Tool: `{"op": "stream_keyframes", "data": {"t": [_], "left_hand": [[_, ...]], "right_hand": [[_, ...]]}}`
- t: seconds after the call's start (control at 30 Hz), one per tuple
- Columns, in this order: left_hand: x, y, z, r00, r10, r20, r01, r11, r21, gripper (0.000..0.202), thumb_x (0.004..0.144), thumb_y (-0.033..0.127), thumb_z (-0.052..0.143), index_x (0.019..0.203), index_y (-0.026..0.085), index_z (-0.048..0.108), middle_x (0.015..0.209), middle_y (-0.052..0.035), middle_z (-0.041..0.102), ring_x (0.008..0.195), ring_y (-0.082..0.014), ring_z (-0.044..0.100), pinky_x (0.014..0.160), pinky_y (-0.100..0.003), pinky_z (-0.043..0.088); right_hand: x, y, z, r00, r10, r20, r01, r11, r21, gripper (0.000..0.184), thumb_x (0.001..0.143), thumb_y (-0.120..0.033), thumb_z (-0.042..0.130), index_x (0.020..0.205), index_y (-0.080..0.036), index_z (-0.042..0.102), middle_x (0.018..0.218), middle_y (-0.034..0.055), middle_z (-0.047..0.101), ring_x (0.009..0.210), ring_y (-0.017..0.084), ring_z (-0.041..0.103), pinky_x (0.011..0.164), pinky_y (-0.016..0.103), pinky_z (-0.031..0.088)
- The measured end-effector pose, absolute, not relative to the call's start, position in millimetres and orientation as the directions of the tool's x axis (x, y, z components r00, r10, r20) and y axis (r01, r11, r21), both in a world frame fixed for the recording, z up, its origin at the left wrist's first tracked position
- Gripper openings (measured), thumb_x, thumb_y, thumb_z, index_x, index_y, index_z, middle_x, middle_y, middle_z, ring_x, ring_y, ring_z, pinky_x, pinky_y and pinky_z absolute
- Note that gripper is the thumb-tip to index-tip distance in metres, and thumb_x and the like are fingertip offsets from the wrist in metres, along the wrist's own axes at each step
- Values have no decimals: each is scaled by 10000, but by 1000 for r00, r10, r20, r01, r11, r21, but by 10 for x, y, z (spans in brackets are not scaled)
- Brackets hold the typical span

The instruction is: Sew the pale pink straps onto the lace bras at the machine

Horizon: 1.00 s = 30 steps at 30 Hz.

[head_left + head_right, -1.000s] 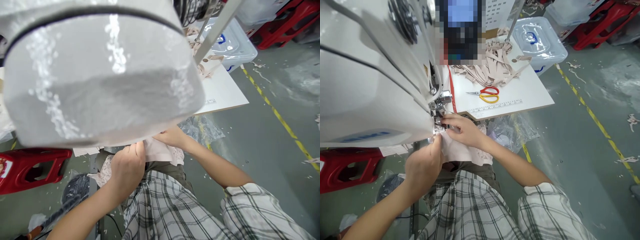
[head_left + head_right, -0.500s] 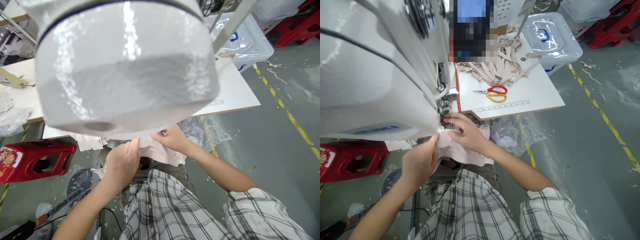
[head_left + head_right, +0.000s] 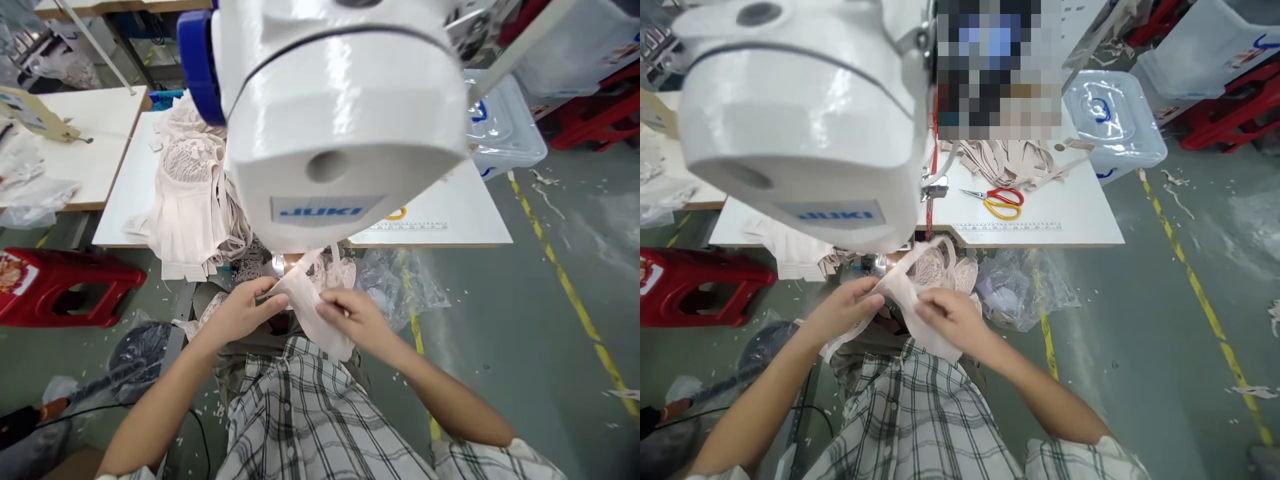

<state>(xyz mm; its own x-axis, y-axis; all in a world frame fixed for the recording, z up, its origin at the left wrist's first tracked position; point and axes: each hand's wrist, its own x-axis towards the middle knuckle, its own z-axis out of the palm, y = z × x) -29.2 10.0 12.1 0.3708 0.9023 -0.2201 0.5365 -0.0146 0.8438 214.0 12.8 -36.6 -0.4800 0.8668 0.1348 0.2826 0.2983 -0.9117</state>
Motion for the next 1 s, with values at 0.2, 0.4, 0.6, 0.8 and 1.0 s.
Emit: {"op": "stream_keyframes", "data": {"t": [0.2, 0.4, 0.6, 0.8, 1.0], "left_hand": [[-517, -179, 165, 268, 943, -199, 417, 72, 906, 368, 957, 472, 516, 866, 161, 690, 763, -21, 661, 686, -142, 588, 631, -245, 471], [-929, -292, 239, 192, 944, -269, 612, 99, 785, 363, 958, 453, 504, 844, 167, 696, 772, -13, 671, 686, -143, 571, 608, -230, 425], [-883, -238, -415, -146, 984, -104, 645, 174, 744, 262, 891, 423, 604, 832, 180, 683, 828, -50, 676, 756, -183, 589, 678, -276, 436], [-450, -217, -848, -72, 959, -274, 260, 283, 923, 372, 900, 498, 557, 945, 157, 700, 906, -66, 725, 858, -198, 655, 753, -279, 502], [-275, -259, -647, -34, 995, -90, 429, 96, 898, 286, 959, 385, 504, 1008, 175, 691, 906, -35, 709, 819, -161, 627, 720, -236, 465]], "right_hand": [[1728, -296, -395, -665, 747, -2, -32, -31, -999, 277, 911, -476, 600, 920, -203, 645, 759, -5, 585, 653, 117, 525, 563, 231, 418], [929, 32, -777, -642, 742, -192, -386, -529, -756, 414, 752, -498, 777, 1015, -217, 622, 858, -7, 601, 763, 115, 572, 730, 252, 514], [868, 78, -1141, -271, 941, -203, -368, -296, -882, 241, 814, -431, 724, 898, -222, 639, 824, -3, 635, 770, 140, 617, 772, 299, 533], [1100, 6, -1387, -292, 904, 313, 225, 383, -896, 81, 894, -297, 605, 871, -248, 665, 1009, 58, 657, 971, 228, 622, 828, 395, 533], [1434, 98, -1190, -330, 893, 307, 284, 404, -870, 232, 894, -389, 630, 1074, -243, 649, 871, 29, 640, 665, 146, 579, 624, 300, 516]]}}
